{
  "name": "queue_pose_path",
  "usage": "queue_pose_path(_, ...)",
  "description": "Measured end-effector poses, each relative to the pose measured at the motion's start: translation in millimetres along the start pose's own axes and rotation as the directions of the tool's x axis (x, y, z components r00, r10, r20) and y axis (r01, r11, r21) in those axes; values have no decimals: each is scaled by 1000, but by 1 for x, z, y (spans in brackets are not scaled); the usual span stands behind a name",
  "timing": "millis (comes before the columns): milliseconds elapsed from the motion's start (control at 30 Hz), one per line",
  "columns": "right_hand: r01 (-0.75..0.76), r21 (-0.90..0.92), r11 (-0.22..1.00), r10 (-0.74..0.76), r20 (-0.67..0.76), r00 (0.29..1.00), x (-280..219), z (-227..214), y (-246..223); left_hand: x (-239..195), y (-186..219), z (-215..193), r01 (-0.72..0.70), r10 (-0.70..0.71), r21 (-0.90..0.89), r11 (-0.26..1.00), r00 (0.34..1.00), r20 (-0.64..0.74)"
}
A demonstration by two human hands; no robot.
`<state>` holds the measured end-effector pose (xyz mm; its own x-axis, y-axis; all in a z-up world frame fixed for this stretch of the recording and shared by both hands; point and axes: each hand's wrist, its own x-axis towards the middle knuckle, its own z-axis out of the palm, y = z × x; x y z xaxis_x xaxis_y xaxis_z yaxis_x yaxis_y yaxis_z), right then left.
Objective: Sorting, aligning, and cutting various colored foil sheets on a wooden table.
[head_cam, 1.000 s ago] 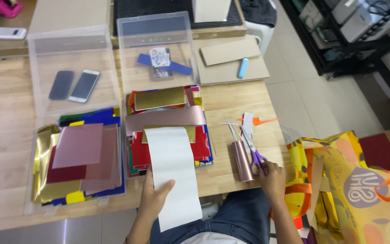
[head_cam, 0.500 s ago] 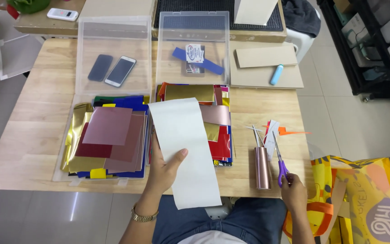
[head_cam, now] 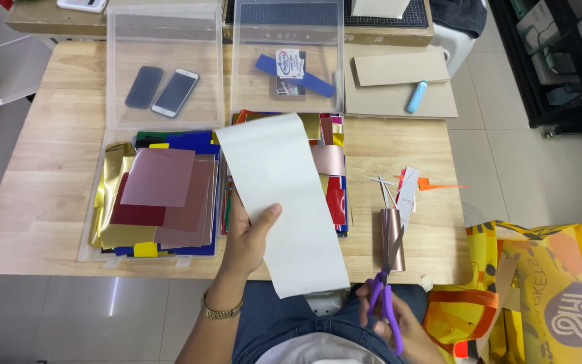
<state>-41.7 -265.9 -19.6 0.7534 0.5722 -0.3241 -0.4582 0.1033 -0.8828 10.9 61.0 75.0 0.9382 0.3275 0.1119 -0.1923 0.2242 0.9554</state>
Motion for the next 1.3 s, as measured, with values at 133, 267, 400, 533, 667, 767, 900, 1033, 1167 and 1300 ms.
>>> queue_pose_path(133, 43, -77, 996, -41, 38, 998, 5, 22, -30, -6, -10, -5, -80, 66, 85, 993, 986, 150)
queue_pose_path(267, 162, -12, 987, -160, 111, 981, 20, 32, -41, -15, -9, 1, -25, 21, 46, 999, 996, 86)
queue_pose_path(400, 1, 95, 995, -3, 30, 1000, 27, 12, -5, -22, 8, 17, 18, 1, -131, 991, 989, 145)
queue_pose_path(533, 11, -174, 985, -33, -119, 992, 16, 1, 40, -29, 24, 31, -94, 78, 101, 990, 986, 148)
queue_pose_path(667, -5, -284, 959, -49, -183, 982, 4, -7, 74, -36, 27, 32, -139, 73, 363, 921, 979, 188)
queue_pose_path(767, 58, -254, 965, -109, -191, 975, 0, -2, 73, -35, 31, 26, -217, 93, 381, 899, 943, 319)
queue_pose_path(900, 21, -145, 989, -51, -204, 978, 7, 51, -8, -40, 36, 27, -229, 87, 370, 900, 928, 364)
queue_pose_path(1033, 179, -116, 977, -187, -65, 980, 11, 68, -32, -44, 24, 31, -186, 158, 370, 910, 982, 103)
queue_pose_path(1167, 165, -107, 981, -170, -38, 985, 18, 72, -35, -45, 20, 34, -146, 164, 394, 907, 986, -11)
queue_pose_path(1300, 234, -134, 963, -228, 65, 972, 20, 61, -18, -45, 25, 36, -243, 247, 426, 871, 968, 48)
